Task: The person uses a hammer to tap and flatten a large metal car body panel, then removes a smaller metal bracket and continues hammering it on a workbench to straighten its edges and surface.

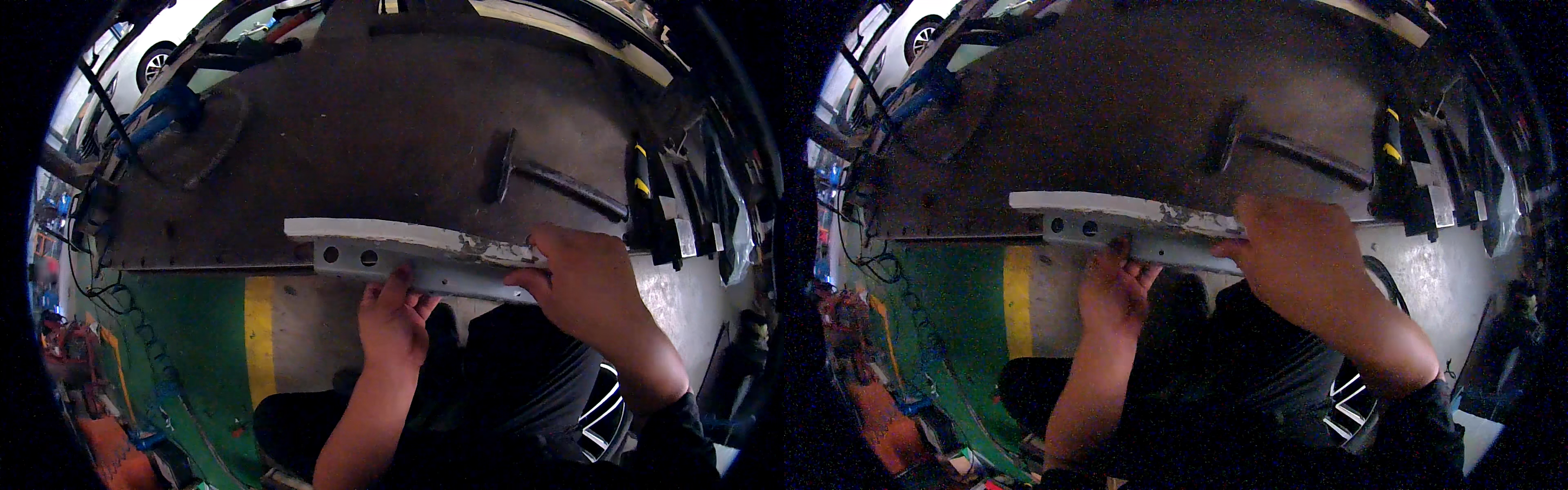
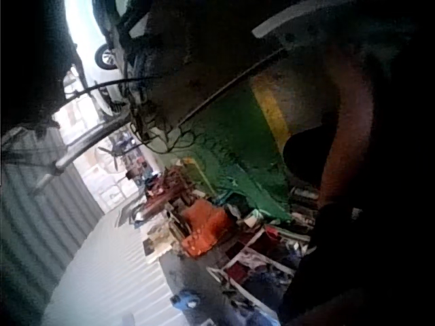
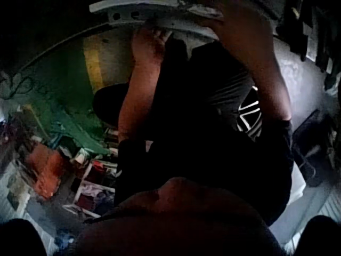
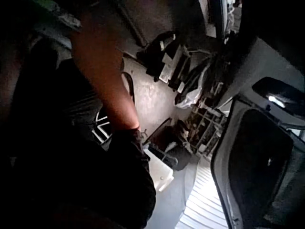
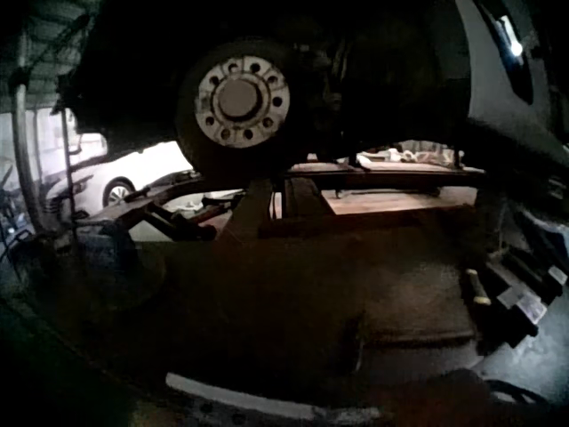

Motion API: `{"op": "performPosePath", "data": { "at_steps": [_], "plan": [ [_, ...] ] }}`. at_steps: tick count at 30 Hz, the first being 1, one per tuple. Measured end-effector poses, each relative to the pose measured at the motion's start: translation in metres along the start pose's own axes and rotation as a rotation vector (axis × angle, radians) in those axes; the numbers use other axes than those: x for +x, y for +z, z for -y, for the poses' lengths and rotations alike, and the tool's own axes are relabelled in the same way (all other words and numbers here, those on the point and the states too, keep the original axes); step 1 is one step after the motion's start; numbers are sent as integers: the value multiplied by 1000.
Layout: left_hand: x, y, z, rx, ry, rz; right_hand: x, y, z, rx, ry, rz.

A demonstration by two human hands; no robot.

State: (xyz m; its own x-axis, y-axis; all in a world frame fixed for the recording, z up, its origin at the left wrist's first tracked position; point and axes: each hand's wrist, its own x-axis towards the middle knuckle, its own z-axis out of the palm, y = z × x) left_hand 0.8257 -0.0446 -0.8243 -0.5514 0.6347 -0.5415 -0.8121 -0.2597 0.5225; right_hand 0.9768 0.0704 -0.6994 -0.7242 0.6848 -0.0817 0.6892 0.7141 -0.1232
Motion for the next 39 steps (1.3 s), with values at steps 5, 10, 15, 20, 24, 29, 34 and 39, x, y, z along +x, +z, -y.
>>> {"op": "performPosePath", "data": {
  "at_steps": [5, 10, 15, 20, 24, 29, 34, 39],
  "plan": [
    [3, -6, -2, 89, 17, -10, 5, -24, -6, 248, 121, 61],
    [3, -3, -3, 104, -4, -29, 58, -19, -80, 94, 215, -154],
    [0, 3, -3, 88, 31, 1, 70, 6, -124, -91, 22, -27],
    [5, -3, 1, 89, 39, -6, 60, 8, -129, -34, 39, -79],
    [0, -7, -1, 72, 59, -6, 26, -3, -129, -17, 50, -328],
    [-3, 2, -4, 99, 9, -38, -81, -29, -79, 1206, -76, -174],
    [-5, 7, -8, 146, -15, -71, -102, 24, -24, 746, -81, 124],
    [-2, -6, -3, 145, 91, 44, -65, 52, 19, 385, -273, 0]
  ]
}}
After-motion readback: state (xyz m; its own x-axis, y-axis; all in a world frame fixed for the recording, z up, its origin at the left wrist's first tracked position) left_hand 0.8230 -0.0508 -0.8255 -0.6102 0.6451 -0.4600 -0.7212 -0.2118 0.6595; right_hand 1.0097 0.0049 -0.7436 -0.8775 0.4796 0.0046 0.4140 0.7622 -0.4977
